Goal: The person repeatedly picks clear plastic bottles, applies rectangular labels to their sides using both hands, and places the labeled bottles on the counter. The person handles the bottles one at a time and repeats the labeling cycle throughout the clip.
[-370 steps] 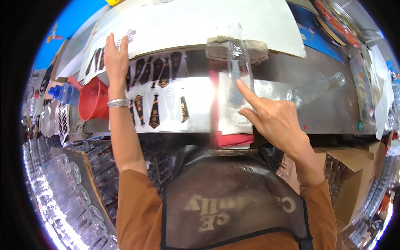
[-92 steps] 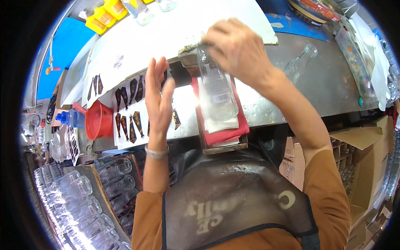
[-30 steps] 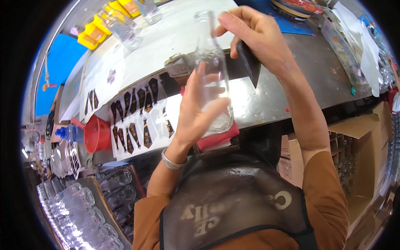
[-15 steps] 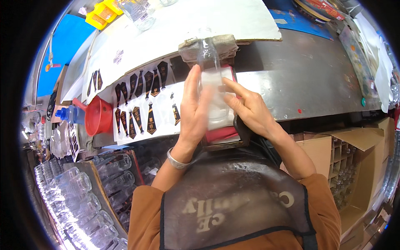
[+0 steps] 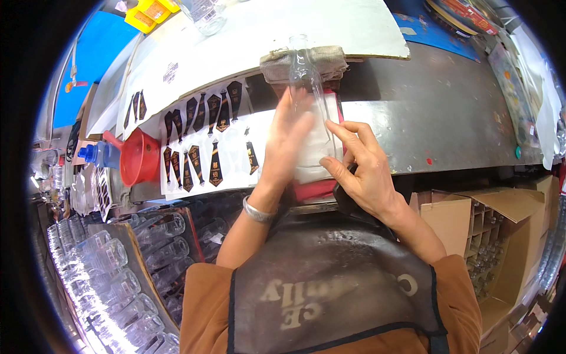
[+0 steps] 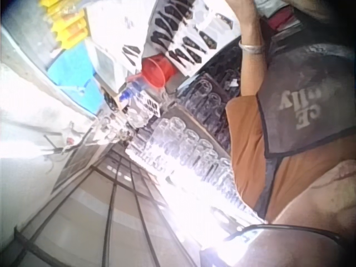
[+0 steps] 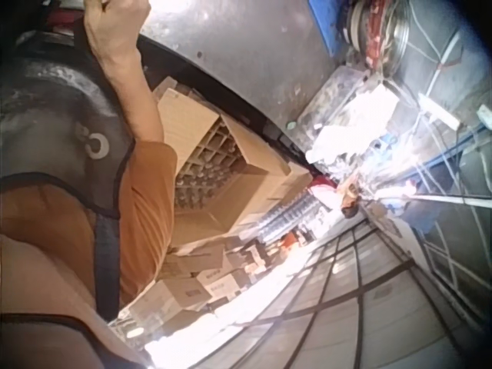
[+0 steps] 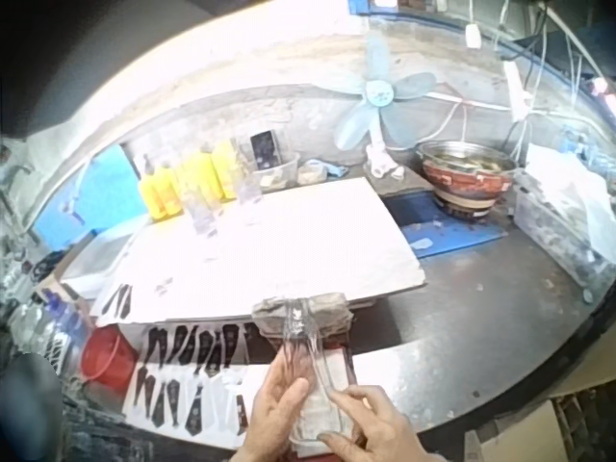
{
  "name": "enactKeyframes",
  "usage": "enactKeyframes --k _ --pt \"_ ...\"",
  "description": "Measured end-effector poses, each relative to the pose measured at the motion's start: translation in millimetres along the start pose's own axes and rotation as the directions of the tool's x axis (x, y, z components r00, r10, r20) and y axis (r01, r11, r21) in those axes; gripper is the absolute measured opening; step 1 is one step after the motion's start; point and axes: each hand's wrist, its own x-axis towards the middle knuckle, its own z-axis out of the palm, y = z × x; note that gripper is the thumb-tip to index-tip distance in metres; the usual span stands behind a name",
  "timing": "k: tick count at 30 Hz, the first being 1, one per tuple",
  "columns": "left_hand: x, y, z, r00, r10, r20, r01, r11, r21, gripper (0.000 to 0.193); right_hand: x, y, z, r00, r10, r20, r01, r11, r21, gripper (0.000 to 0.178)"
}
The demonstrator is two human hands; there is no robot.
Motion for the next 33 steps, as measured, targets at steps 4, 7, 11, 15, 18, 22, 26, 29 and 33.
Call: enactKeyframes --k 4,7,11,15,18,22,26,29,33 --pt "4.8 -7.0 -10.6 0.996 -0.047 0.077 0.059 0.986 -0.157 0.069 0.2 7.3 5.3 0.997 0.069 0.027 -0.069 0.998 0.007 0.057" --pt "3.2 -9.9 -13.3 0.997 -0.070 0.042 0.078 0.971 -0.226 0.070 -0.3 7.5 7.4 0.987 0.122 0.107 -0.128 0.990 0.051 0.060" --pt "-7.7 14.6 -17.5 1.000 0.011 0.017 -0.011 1.000 0.024 0.067 -4.2 21.4 4.8 0.965 0.261 0.041 -0.263 0.936 0.234 0.051" --pt "20.0 38.7 -118.3 0.827 0.523 -0.207 -0.214 0.633 0.744 0.060 -14.1 47.4 -19.1 0.918 0.395 0.050 -0.392 0.876 0.279 0.042" --pt "30.3 65.6 -239.4 0.635 0.724 -0.267 0.116 0.252 0.961 0.066 -16.1 58.9 -20.1 0.929 0.361 0.077 -0.367 0.883 0.292 0.037" --pt "39.9 73.7 -302.0 0.676 0.647 -0.353 0.443 0.026 0.896 0.066 -10.1 57.7 -15.9 0.935 0.345 0.087 -0.355 0.891 0.283 0.034" --pt "36.7 67.1 -278.9 0.763 0.620 -0.185 0.304 -0.091 0.948 0.054 -7.2 52.6 -16.9 0.923 0.380 0.060 -0.381 0.882 0.277 0.031" --pt "35.4 73.7 -300.1 0.775 0.630 -0.056 0.192 -0.150 0.970 0.051 -5.5 52.5 -18.4 0.933 0.353 0.070 -0.358 0.895 0.268 0.030" --pt "31.3 82.1 -328.2 0.730 0.668 -0.145 0.145 0.056 0.988 0.026 -6.5 51.0 -24.1 0.930 0.365 0.039 -0.361 0.892 0.270 0.028"
